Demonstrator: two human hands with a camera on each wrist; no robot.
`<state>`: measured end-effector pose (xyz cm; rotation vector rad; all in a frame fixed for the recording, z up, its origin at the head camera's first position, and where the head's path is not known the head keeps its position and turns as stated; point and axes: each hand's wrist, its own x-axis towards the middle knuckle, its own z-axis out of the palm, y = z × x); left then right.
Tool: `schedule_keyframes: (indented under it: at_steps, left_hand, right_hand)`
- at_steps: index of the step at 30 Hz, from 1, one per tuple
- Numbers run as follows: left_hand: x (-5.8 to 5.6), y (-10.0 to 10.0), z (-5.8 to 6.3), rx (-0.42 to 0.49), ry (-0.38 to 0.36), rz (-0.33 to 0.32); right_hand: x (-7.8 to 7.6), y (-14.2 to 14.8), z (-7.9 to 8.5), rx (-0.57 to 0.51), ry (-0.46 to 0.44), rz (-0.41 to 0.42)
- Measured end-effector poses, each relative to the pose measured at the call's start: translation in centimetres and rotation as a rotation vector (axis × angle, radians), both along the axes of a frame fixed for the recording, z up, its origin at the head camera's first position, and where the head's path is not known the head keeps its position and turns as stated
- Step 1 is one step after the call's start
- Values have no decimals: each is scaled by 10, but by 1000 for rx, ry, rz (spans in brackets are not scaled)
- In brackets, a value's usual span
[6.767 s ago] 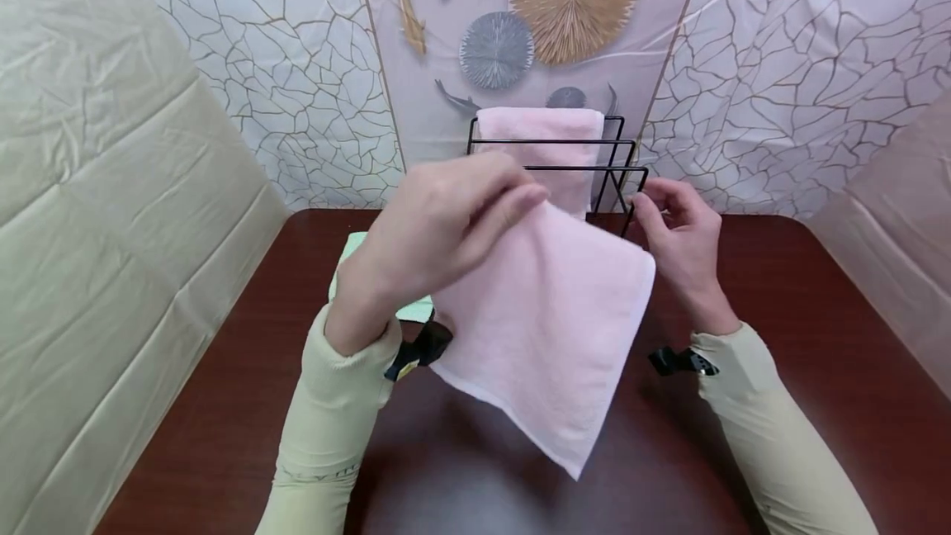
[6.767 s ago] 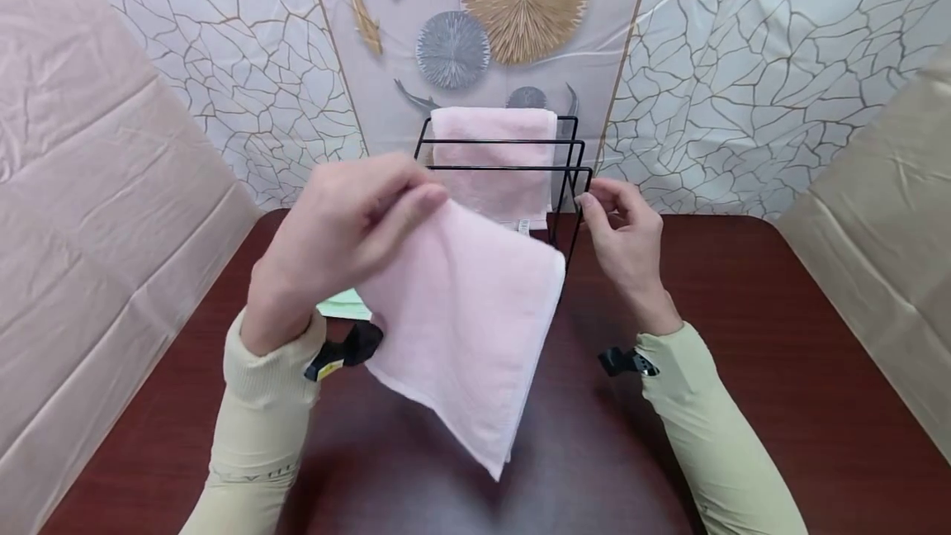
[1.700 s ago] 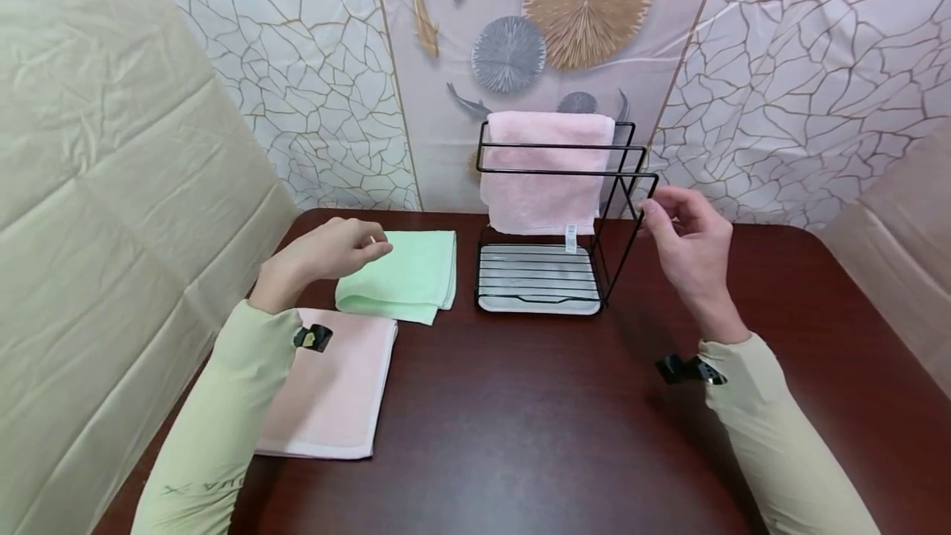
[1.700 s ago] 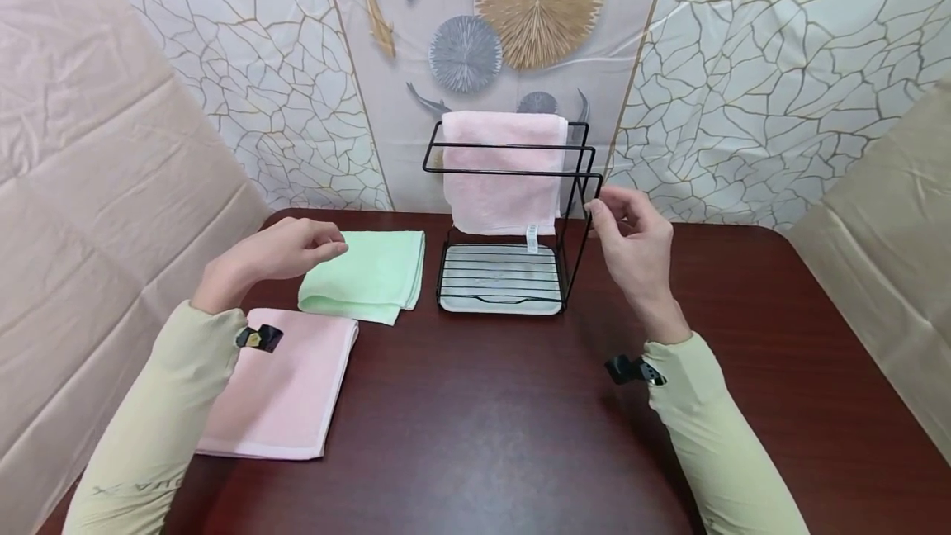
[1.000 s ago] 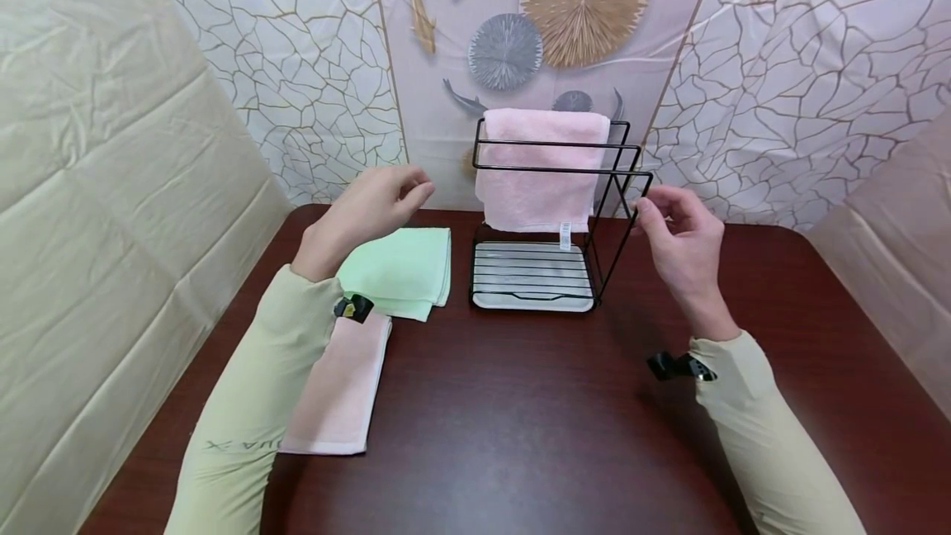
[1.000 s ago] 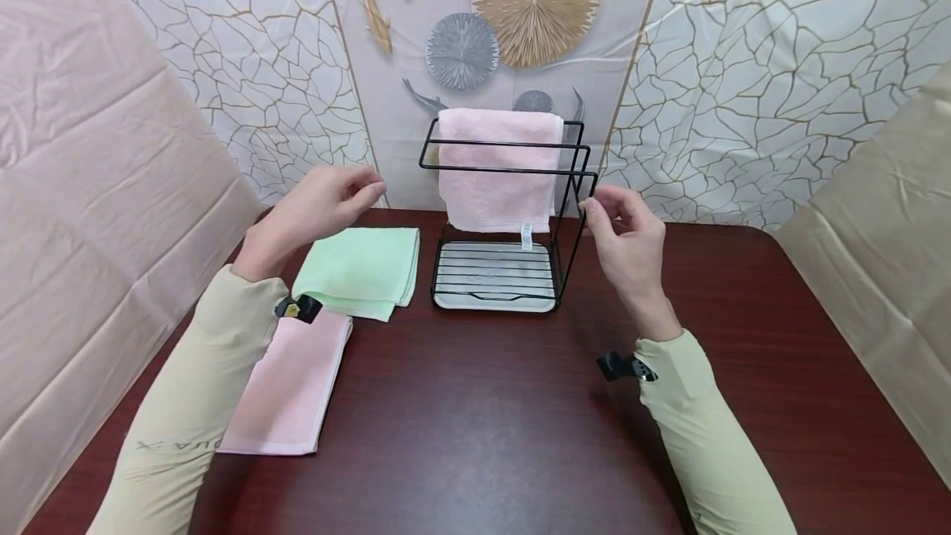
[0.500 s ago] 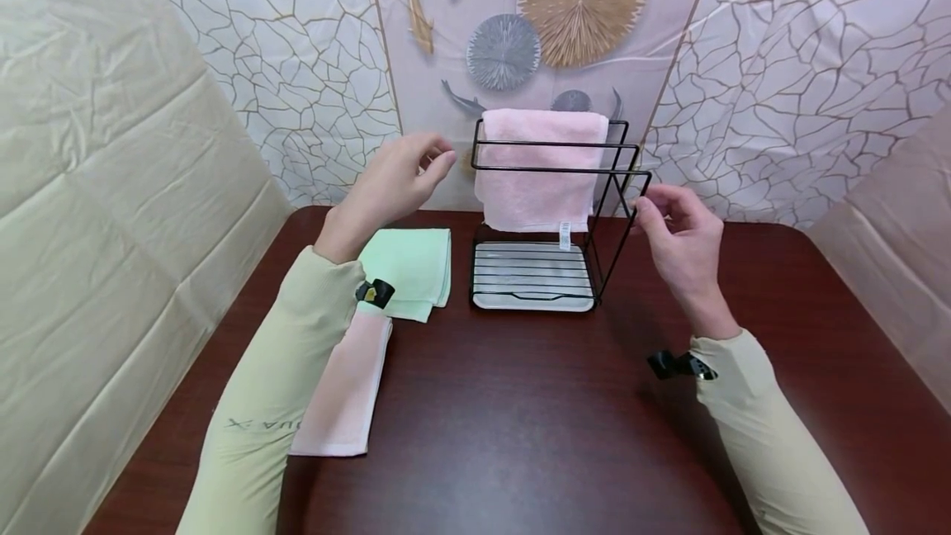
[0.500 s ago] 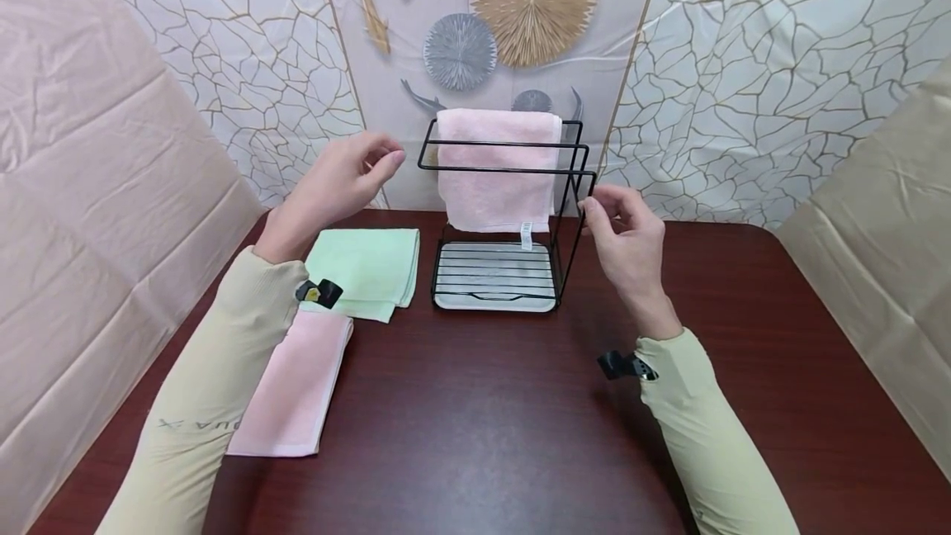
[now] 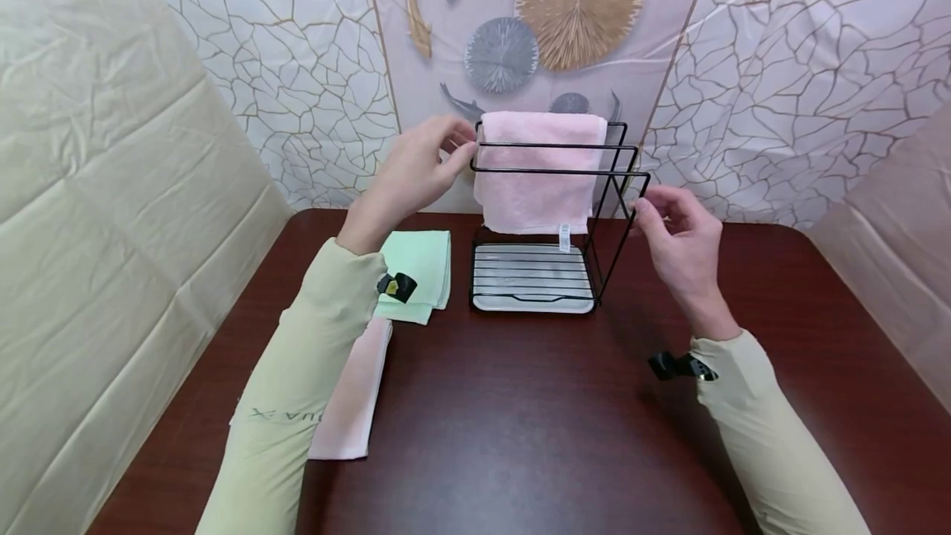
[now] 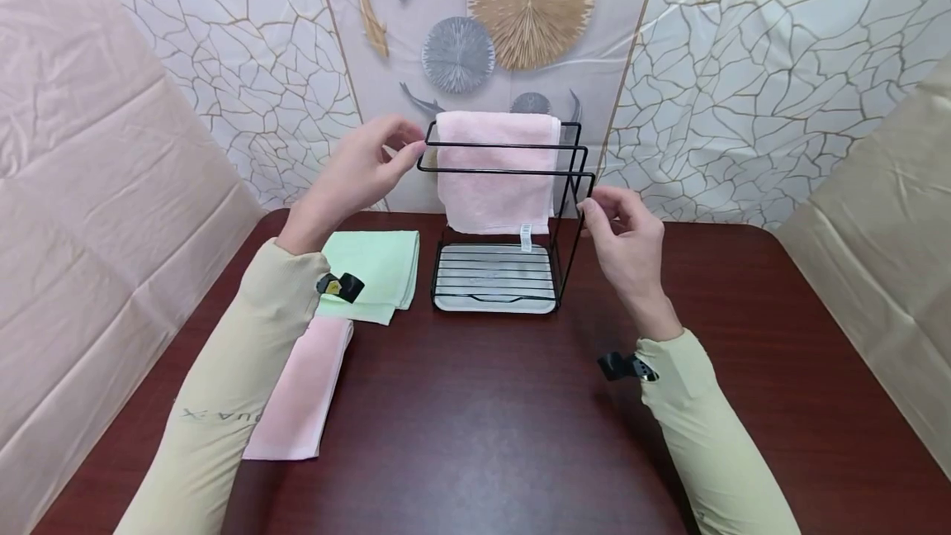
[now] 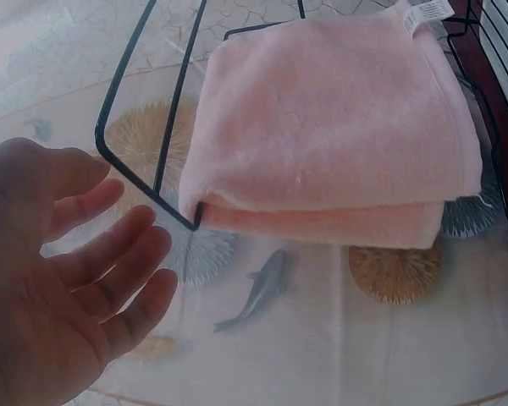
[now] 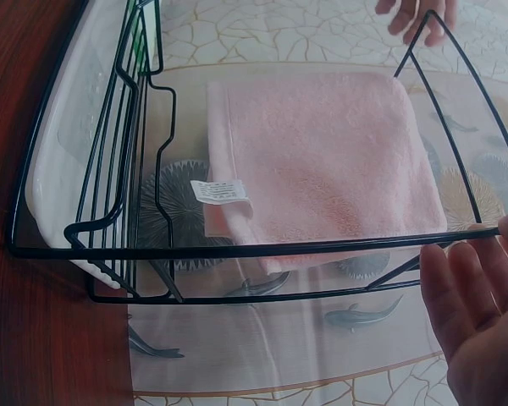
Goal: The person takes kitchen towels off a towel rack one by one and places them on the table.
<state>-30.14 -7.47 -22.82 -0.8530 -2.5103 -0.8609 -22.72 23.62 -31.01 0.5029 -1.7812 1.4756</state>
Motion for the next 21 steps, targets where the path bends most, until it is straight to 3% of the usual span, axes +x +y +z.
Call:
schedule_keyframes:
  at_steps: [11, 21]
  left_hand:
    - [-14, 28, 11, 48, -3, -22]
    - [-22, 54, 22, -117, -79, 48]
  right_hand:
    - [-1, 1, -1, 20, -2, -12]
    - [-1, 1, -1, 6, -5, 8]
